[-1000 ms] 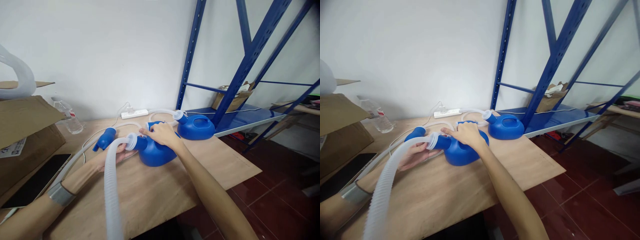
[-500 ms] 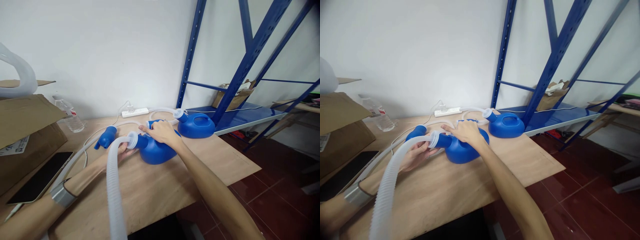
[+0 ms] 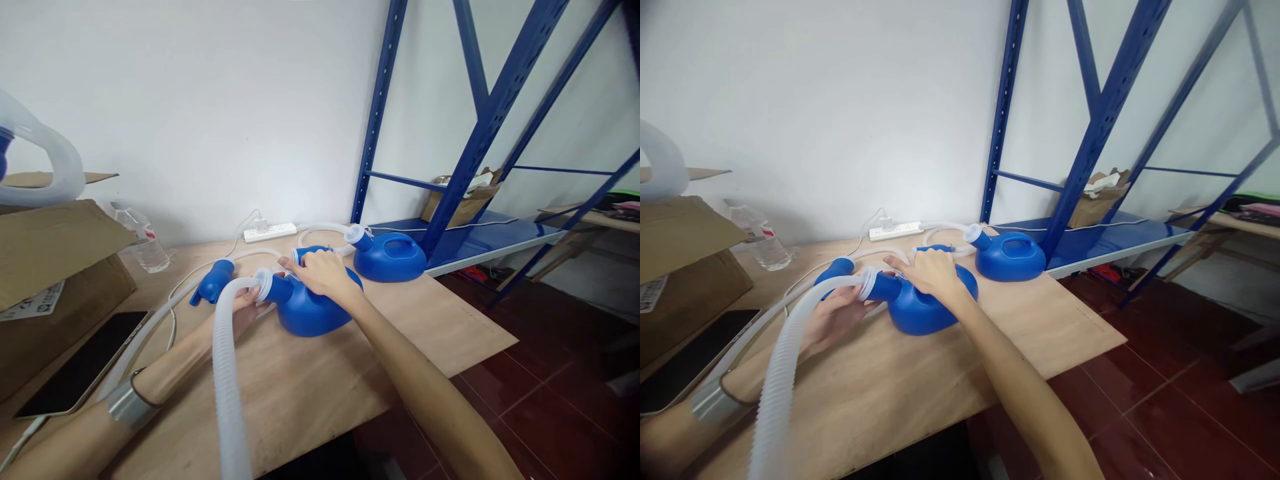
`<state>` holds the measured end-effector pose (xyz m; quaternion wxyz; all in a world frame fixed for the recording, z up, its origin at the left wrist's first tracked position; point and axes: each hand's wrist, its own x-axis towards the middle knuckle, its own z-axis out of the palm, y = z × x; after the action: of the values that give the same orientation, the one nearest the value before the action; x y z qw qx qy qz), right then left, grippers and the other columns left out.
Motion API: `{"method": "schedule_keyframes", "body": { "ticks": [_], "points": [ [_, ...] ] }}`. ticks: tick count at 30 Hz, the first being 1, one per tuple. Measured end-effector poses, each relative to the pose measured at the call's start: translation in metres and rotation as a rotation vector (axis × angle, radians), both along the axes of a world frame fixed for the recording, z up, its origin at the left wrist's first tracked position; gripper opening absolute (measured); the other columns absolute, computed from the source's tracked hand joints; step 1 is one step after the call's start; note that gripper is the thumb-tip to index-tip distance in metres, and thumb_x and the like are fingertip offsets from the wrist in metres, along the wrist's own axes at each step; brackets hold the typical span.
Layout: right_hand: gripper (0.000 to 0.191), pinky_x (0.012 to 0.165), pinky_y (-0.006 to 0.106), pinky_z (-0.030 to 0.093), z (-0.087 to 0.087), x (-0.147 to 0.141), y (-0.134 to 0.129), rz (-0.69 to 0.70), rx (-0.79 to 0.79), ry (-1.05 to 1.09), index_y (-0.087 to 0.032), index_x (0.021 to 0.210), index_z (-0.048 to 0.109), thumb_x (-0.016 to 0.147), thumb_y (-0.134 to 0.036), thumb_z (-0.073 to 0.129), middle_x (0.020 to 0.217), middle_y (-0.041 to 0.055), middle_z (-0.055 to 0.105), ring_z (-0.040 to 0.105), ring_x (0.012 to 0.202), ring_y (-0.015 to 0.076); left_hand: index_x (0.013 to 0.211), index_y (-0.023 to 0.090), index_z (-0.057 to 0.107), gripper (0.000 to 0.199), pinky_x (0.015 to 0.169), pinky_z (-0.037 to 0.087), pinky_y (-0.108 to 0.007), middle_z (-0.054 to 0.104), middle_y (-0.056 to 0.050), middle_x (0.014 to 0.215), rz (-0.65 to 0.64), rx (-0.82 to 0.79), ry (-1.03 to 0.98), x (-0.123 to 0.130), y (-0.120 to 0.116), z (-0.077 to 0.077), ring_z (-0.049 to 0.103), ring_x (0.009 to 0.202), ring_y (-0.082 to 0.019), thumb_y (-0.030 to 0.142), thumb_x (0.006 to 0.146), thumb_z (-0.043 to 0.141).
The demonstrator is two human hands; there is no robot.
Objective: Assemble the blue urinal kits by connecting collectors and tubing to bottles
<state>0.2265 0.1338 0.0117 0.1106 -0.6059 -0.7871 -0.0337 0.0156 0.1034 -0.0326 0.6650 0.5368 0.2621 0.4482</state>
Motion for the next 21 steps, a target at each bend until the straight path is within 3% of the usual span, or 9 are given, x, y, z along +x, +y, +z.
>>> {"method": "schedule_keyframes", "body": {
  "ticks": [5, 10, 16, 21],
  "points": [
    [0.075, 0.083, 0.04, 0.055, -0.007, 0.002, 0.004, 0.01, 0.028, -0.093, -0.023, 0.107, 0.08, 0.104, -0.075, 0.027, 0.095, 0.0164, 0.079, 0.075, 0.097, 0.032, 0.119, 0.024, 0.074, 0.05, 0.12, 0.043, -0.058, 0.071, -0.01, 0.137, 0.053, 0.021, 0.062, -0.004, 0.001, -0.001, 0.051, 0.145, -0.041, 0.054, 0.08, 0.085],
    [0.083, 0.083, 0.044, 0.055, -0.007, -0.001, 0.004, -0.037, 0.0, -0.048, -0.019, 0.112, 0.079, 0.1, -0.081, 0.025, 0.097, 0.0185, 0.078, 0.074, 0.093, 0.0337, 0.134, 0.029, 0.067, 0.06, 0.115, 0.048, -0.056, 0.068, -0.01, 0.142, 0.087, 0.078, 0.106, -0.007, 0.001, -0.009, 0.053, 0.142, -0.041, 0.058, 0.083, 0.081],
    [0.068, 0.083, 0.044, 0.053, -0.009, 0.003, 0.005, 0.001, 0.024, 0.014, -0.025, 0.104, 0.081, 0.102, -0.075, 0.036, 0.096, 0.0169, 0.079, 0.073, 0.095, 0.0345, 0.124, 0.027, 0.068, 0.049, 0.115, 0.047, -0.056, 0.07, -0.009, 0.137, 0.067, 0.077, 0.11, -0.006, 0.001, -0.006, 0.055, 0.14, -0.039, 0.056, 0.085, 0.078],
    [0.079, 0.083, 0.043, 0.052, -0.004, 0.001, 0.0, -0.027, 0.014, 0.086, -0.02, 0.096, 0.081, 0.106, -0.072, 0.022, 0.091, 0.017, 0.078, 0.073, 0.092, 0.033, 0.113, 0.03, 0.07, 0.037, 0.111, 0.051, -0.055, 0.076, -0.006, 0.126, 0.075, 0.049, 0.118, -0.005, 0.002, 0.004, 0.062, 0.131, -0.038, 0.05, 0.084, 0.079]
  ]
}}
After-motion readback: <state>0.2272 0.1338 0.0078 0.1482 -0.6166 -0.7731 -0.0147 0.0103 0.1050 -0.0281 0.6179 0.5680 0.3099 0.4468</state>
